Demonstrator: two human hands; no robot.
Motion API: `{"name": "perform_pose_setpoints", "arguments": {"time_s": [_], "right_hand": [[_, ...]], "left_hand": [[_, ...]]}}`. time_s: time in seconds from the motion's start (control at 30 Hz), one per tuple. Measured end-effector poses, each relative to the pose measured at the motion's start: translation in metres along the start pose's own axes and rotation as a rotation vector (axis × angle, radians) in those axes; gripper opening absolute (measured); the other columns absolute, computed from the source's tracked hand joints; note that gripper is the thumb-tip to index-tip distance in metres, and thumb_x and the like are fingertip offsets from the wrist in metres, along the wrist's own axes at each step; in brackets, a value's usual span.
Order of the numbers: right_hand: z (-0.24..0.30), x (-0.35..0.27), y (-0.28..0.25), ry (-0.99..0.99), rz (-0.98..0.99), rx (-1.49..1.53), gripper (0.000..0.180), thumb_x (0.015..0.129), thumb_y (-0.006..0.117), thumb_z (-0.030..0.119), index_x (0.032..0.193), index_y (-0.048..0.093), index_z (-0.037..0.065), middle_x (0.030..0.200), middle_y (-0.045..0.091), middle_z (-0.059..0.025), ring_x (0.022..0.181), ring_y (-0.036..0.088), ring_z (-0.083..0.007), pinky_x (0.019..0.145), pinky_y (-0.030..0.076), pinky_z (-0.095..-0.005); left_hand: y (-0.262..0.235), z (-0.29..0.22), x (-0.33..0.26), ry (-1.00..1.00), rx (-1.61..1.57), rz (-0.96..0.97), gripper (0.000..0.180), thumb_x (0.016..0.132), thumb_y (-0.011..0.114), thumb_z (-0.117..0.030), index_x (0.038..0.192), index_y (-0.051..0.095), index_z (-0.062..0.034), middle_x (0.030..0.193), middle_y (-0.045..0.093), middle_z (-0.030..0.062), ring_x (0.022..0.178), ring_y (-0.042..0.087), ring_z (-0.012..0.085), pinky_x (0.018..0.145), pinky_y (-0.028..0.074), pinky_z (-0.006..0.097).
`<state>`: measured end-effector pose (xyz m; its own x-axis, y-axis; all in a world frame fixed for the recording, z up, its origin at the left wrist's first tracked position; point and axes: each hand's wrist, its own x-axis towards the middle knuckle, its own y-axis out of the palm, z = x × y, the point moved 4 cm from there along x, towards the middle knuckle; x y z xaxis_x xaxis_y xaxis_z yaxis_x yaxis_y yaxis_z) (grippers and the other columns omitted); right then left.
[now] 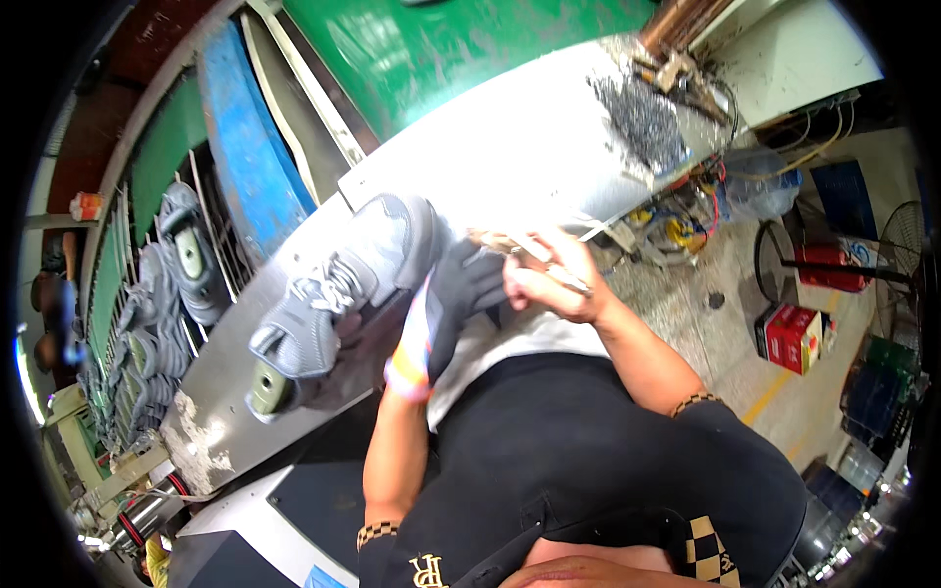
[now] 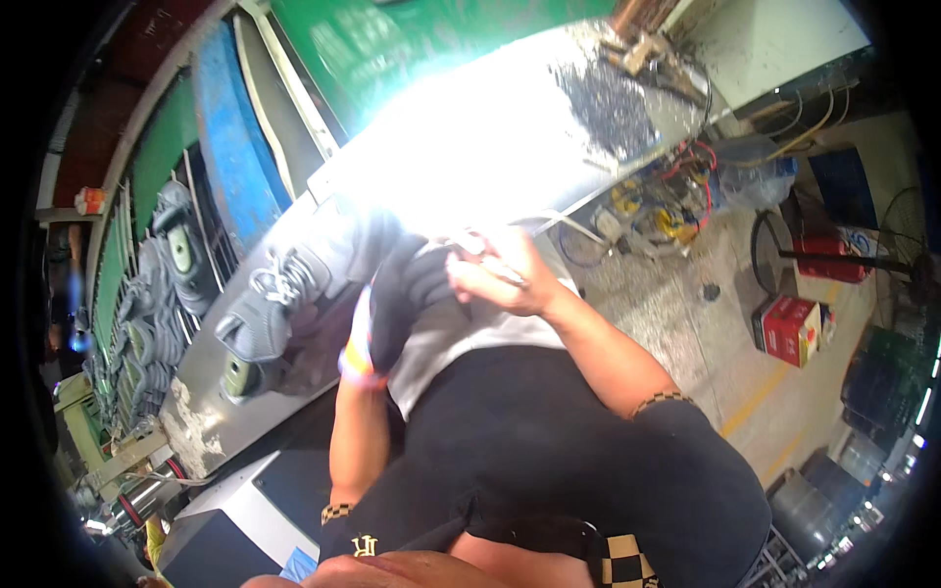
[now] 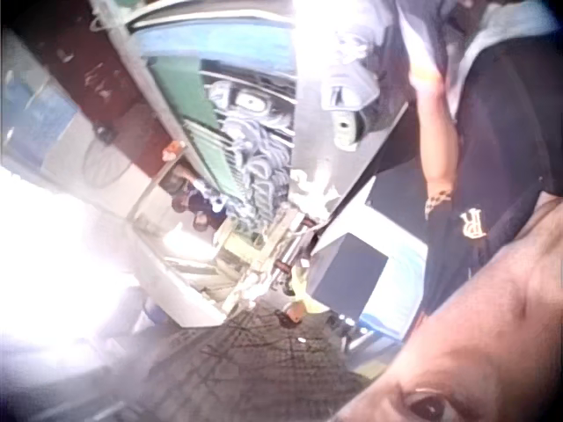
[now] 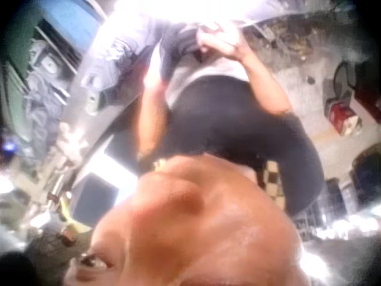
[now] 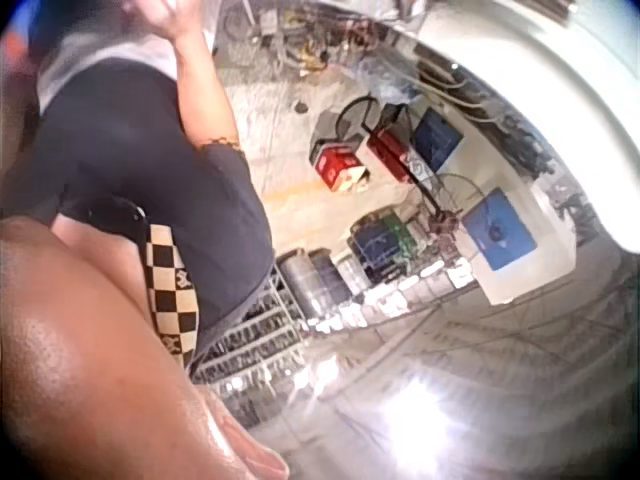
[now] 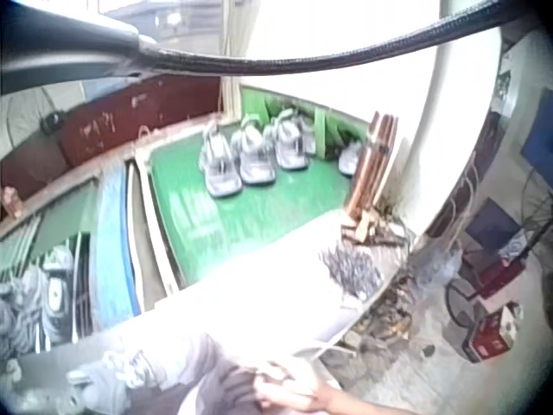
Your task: The person picks up a shoe from a conveyor belt and uses an air nozzle to blow off debris from its surfaces by hand, before placing the shoe back on the belt.
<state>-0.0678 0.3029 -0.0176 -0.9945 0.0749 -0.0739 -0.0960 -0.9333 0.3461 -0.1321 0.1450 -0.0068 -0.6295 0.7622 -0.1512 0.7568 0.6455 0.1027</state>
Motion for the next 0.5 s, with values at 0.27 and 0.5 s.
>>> {"name": "perform_pose_setpoints", "arguments": {"time_s": [0.27,0.5], "right_hand": [[0.036,0.018,-0.1,-0.327,-0.373,0.062,0.041,0.085,0.053,0.012,0.121,0.044,-0.005,0.076,0.057,-0.0096,0.062,0.055,-0.0151,0.056,0.047,-0.0285],[0.028,0.017,-0.1,-0.33,-0.417,0.054,0.051,0.085,0.053,0.013,0.129,0.037,-0.006,0.074,0.053,-0.0091,0.061,0.053,-0.0164,0.057,0.047,-0.0293]], "left_hand": [[-0.133,-0.089,-0.141,0.122,0.945,-0.428,0.074,0.077,0.069,-0.044,0.131,0.048,0.0019,0.125,0.056,0.0197,0.116,0.054,0.0308,0.098,0.041,0.039],[-0.114,-0.102,-0.085,-0.075,0.797,-0.622,0.067,0.085,0.062,-0.032,0.138,0.041,0.0029,0.128,0.055,0.0163,0.117,0.052,0.0241,0.098,0.039,0.033]]}}
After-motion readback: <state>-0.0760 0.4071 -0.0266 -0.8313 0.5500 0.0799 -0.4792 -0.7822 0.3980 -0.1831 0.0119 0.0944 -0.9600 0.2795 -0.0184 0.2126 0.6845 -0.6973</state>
